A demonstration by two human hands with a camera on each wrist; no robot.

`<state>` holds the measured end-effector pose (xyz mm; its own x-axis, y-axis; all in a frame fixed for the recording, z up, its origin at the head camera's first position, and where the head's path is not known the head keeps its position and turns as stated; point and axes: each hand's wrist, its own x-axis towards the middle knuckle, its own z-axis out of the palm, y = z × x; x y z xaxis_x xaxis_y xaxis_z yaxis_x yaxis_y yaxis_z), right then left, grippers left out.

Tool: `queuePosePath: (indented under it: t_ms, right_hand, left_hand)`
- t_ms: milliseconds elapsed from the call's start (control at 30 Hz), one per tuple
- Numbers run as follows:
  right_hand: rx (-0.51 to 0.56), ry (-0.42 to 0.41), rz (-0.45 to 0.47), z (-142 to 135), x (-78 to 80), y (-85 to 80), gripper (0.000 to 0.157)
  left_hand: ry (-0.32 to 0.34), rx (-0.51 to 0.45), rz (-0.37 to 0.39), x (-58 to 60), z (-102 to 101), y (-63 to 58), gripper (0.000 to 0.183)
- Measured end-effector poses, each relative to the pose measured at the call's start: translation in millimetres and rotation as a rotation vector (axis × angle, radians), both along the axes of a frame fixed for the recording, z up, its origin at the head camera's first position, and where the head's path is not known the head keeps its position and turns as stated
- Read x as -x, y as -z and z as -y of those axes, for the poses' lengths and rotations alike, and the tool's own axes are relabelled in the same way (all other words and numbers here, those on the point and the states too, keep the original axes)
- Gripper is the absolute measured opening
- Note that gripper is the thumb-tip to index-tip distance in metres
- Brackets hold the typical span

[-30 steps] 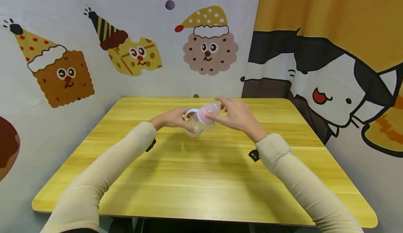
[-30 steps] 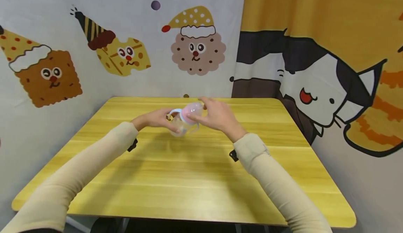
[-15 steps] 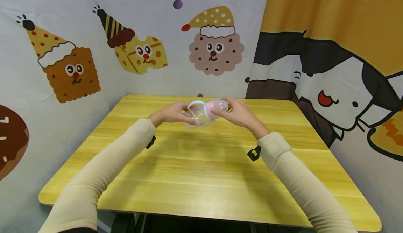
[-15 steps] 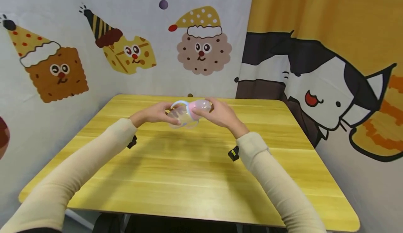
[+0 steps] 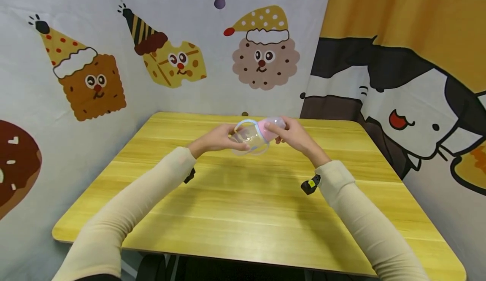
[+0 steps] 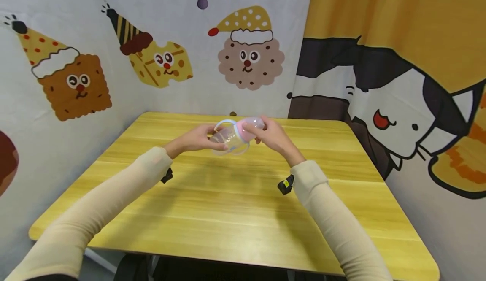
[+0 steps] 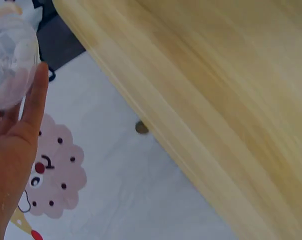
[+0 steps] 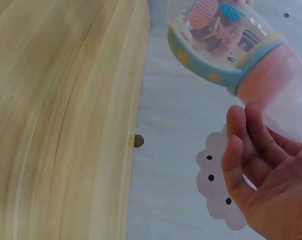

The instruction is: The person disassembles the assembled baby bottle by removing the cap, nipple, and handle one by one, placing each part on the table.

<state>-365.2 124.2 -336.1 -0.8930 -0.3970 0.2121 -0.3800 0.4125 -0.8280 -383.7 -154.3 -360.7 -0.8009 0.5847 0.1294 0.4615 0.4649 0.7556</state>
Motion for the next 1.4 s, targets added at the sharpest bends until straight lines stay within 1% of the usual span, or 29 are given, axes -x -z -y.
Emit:
queuePosePath:
  t_ms: [33,67,133,233,300,400,533,667,767,867,1033,1233,1400]
  right_hand:
    - [0.005,0.016,-0.003,-0.2,-0.6,-0.1,0.045]
    - [0.009,0.032,-0.015,-1.5,2.2,2.5,0.048]
    - [0.011,0.055,-0.028,-2.2,1.8,1.4,0.05]
    - [0.016,0.079,-0.033,-3.0,2.0,1.0,0.051]
    - [0.036,0.099,-0.028,-3.2,1.4,1.1,0.05]
    - [0.071,0.138,-0.013,-3.4,-0.7,2.1,0.05]
    - [0.132,0.18,0.011,-1.8,-1.1,6.3,0.05]
    - [0.194,0.189,0.004,-2.2,0.0,8.9,0.043]
    - [0.217,0.191,-0.003,-1.8,1.1,8.8,0.04]
    - [0.222,0.198,0.015,1.2,2.2,8.4,0.041]
    - [0.218,0.166,0.022,1.3,4.0,8.1,0.044]
    - [0.219,0.165,0.003,0.7,2.6,12.4,0.048]
    - [0.233,0.148,-0.021,-1.4,2.4,15.8,0.045]
  left_hand:
    - [-0.004,-0.014,0.004,-1.6,-1.8,1.1,0.062]
    - [-0.009,-0.028,0.009,-2.9,-3.8,2.0,0.063]
    - [-0.022,-0.05,0.012,-6.2,-7.4,2.8,0.064]
    - [-0.06,-0.062,0.02,-9.8,-11.4,4.0,0.071]
    - [-0.079,-0.073,0.011,-10.9,-14.2,5.0,0.074]
    - [-0.083,-0.098,-0.012,-12.4,-18.8,8.4,0.075]
    - [-0.067,-0.142,-0.02,-16.4,-23.1,14.1,0.07]
    - [-0.069,-0.182,-0.014,-21.0,-27.1,17.1,0.067]
    - [-0.083,-0.193,-0.031,-21.6,-27.6,16.5,0.067]
    - [-0.1,-0.18,-0.049,-21.1,-25.0,15.6,0.066]
    - [-0.118,-0.153,-0.053,-20.9,-23.8,15.7,0.065]
    - [-0.092,-0.161,-0.057,-22.6,-23.2,17.7,0.063]
    - [-0.09,-0.155,-0.066,-23.6,-23.4,18.5,0.068]
